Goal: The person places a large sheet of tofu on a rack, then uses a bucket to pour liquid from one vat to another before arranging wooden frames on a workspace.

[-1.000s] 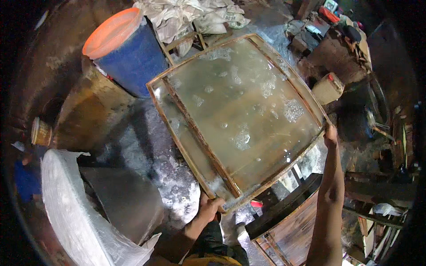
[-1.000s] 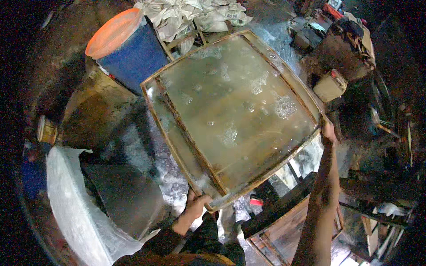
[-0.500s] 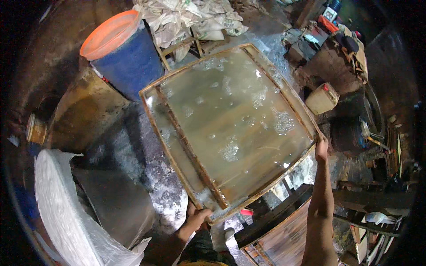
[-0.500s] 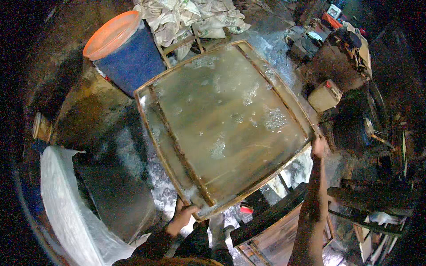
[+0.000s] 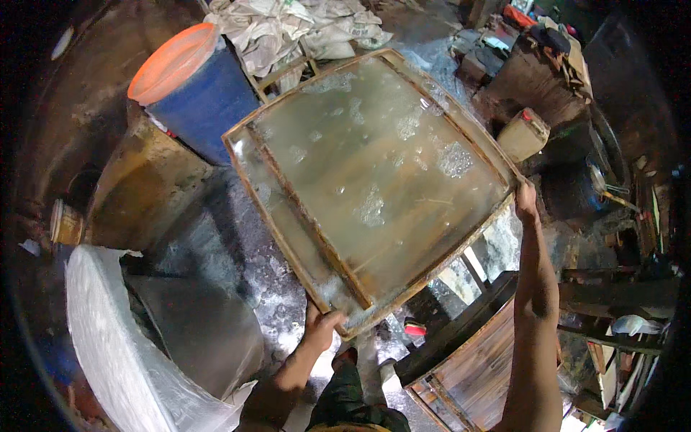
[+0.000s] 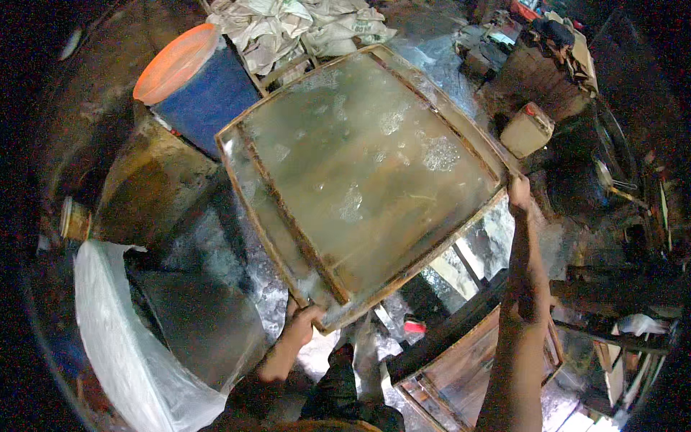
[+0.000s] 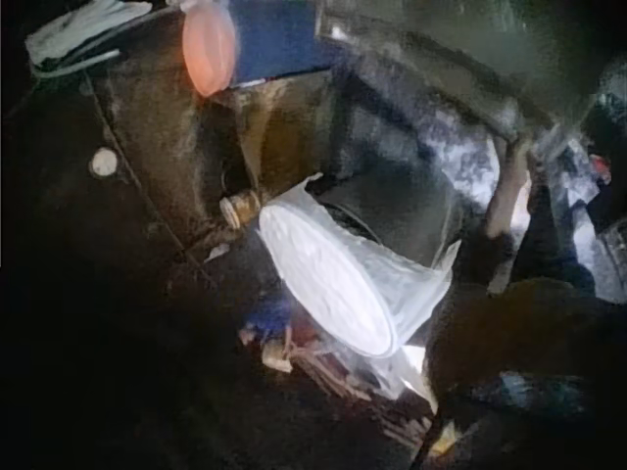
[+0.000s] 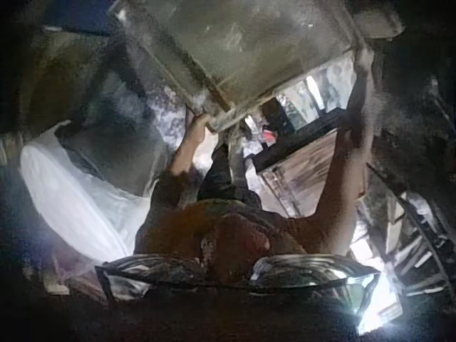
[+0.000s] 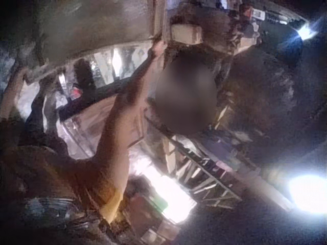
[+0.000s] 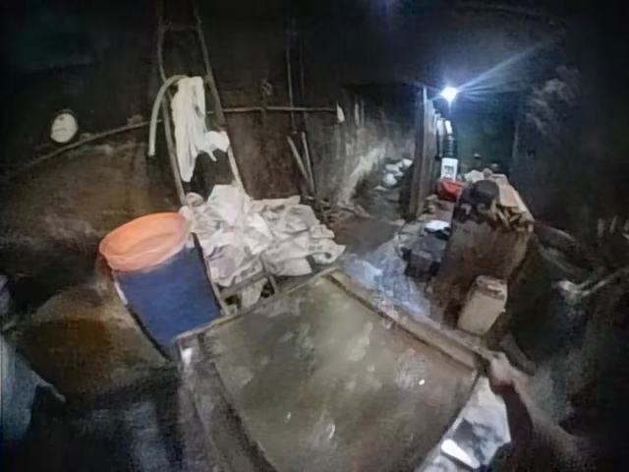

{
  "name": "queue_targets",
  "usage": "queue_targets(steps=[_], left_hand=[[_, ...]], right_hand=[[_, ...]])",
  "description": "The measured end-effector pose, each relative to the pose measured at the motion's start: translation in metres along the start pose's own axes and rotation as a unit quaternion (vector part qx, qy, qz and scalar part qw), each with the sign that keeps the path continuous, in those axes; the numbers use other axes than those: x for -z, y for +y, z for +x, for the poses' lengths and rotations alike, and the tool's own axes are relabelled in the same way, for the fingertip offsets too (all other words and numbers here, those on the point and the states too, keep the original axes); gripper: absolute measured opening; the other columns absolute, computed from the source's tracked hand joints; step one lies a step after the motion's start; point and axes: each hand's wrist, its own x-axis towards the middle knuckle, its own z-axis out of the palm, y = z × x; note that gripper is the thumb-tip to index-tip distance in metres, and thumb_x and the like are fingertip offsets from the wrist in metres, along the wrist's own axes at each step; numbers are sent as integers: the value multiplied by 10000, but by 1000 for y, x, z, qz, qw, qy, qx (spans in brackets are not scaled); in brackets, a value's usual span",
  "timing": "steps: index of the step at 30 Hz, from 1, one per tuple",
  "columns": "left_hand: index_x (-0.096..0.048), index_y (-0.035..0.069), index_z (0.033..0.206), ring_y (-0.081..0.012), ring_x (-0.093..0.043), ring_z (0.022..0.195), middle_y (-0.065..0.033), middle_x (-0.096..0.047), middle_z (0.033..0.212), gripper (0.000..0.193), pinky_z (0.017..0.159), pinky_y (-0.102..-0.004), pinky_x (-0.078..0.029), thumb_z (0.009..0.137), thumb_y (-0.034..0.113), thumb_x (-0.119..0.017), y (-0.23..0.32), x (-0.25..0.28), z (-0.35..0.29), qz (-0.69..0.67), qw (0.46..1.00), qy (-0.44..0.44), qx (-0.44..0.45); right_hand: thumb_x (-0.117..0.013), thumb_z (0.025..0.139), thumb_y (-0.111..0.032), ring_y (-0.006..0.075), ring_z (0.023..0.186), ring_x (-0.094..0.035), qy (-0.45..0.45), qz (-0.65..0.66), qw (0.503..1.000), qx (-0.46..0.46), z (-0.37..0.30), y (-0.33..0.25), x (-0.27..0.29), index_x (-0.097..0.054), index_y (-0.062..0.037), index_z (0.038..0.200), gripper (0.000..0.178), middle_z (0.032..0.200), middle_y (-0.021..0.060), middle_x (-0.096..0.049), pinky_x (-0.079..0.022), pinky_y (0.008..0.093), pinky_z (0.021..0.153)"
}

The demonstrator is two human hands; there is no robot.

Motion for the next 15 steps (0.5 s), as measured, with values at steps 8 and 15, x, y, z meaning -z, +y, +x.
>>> queue_targets(steps=[8, 15], left_hand=[[-410, 68, 1284, -232, -568, 955, -68, -565, 1038, 708, 791, -363, -503, 629, -48, -650, 32, 62, -23, 53, 996, -27, 68], [-377, 54, 1326, -238, -562, 987, -87, -556, 1086, 704, 826, -377, -494, 671, 59, -633, -32, 206, -56, -41, 987, 123, 91]], right_hand=[[-469, 881, -216, 106, 605, -435, 73, 10, 996, 56, -136, -14, 13, -598, -42, 745, 256, 680, 21, -514, -343, 265, 554], [-504, 933, -313, 133, 826, -468, 10, 44, 994, -100, -331, -61, 15, -508, -11, 1199, 403, 900, 4, -492, -402, 270, 753]])
